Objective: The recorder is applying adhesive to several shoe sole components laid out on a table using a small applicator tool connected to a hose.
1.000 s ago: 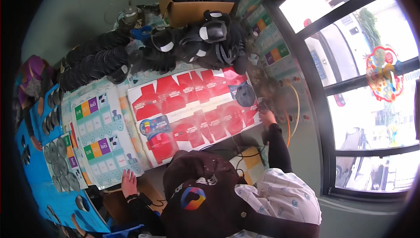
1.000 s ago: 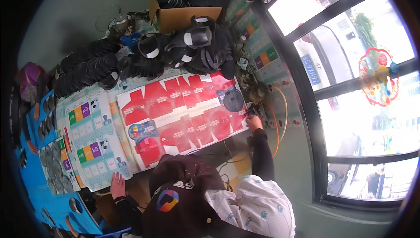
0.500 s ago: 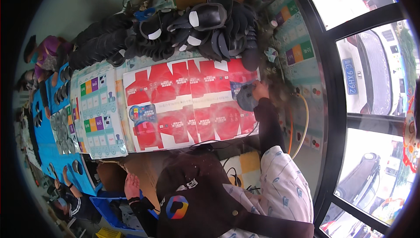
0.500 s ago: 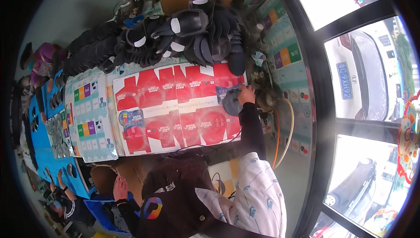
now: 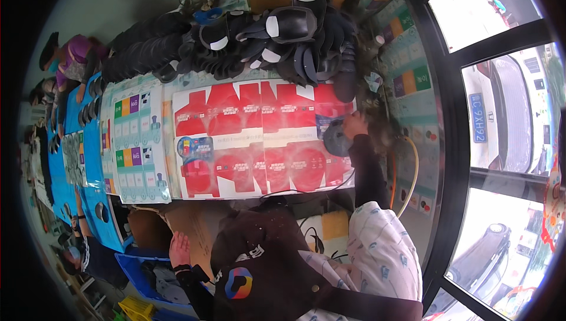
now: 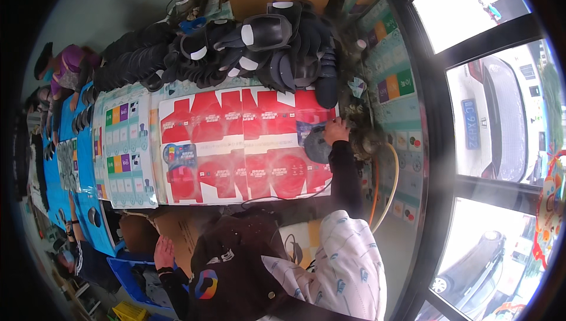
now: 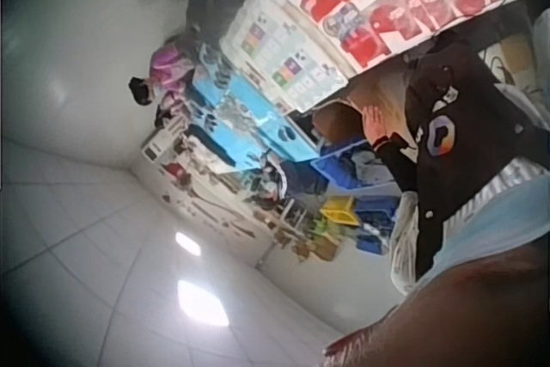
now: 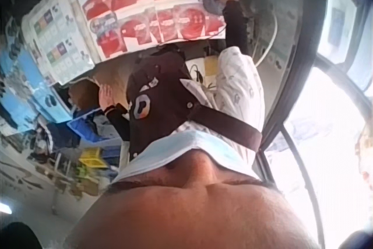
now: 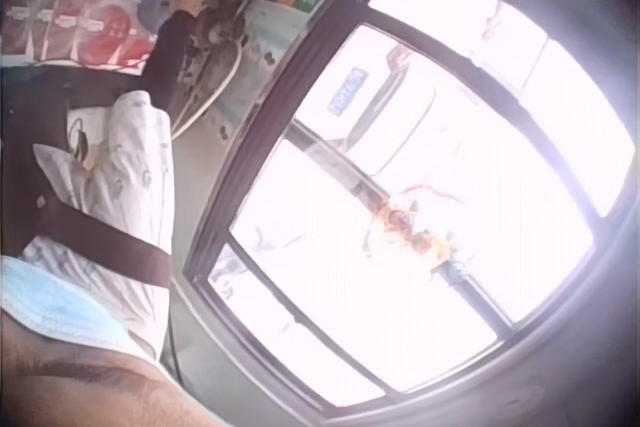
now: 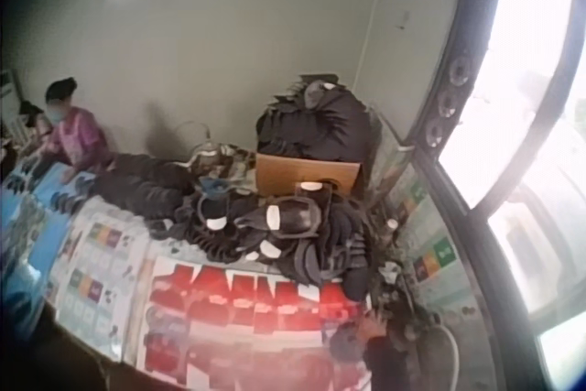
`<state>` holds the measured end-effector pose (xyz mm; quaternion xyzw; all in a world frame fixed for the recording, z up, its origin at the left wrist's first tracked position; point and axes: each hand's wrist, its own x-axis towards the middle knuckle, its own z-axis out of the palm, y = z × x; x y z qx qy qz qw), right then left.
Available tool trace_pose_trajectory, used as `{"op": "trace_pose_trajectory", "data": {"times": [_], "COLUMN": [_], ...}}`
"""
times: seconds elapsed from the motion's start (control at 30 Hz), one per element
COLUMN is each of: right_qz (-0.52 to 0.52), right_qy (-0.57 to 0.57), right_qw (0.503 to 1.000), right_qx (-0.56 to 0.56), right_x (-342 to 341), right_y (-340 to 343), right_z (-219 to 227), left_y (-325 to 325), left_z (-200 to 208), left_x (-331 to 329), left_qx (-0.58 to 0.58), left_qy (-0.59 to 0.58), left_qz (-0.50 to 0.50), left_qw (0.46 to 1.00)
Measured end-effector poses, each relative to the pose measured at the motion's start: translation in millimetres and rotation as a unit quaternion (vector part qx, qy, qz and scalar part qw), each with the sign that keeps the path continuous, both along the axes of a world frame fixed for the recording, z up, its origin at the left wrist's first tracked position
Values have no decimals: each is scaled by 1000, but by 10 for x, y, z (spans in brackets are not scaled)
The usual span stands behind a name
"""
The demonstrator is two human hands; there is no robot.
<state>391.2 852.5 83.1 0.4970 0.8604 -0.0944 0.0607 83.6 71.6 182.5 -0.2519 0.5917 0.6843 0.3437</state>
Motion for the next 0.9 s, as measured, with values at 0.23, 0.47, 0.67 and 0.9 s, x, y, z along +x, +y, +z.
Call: {"op": "trace_pose_trajectory", "data": {"times": [0.23, 0.47, 0.67, 0.9], "right_qz": [43, 51, 164, 440], "right_qy": [91, 86, -53, -95], "right_qw": [995, 995, 984, 893], "right_qx": [-8, 28, -42, 8], "right_x": [-72, -181, -39, 126], "right_y": [-21, -59, 311, 867], "right_z": [-67, -2, -544, -1171], "left_y": [2, 62, -20, 92], "left_z": [30, 19, -143, 39], "left_x": [22, -52, -67, 212], "left_qx": [-25, -21, 128, 44], "left_qy": [-10, -8, 74, 33], "left_qz": [11, 8, -132, 101], "left_qw": [1000, 1000, 980, 993]}}
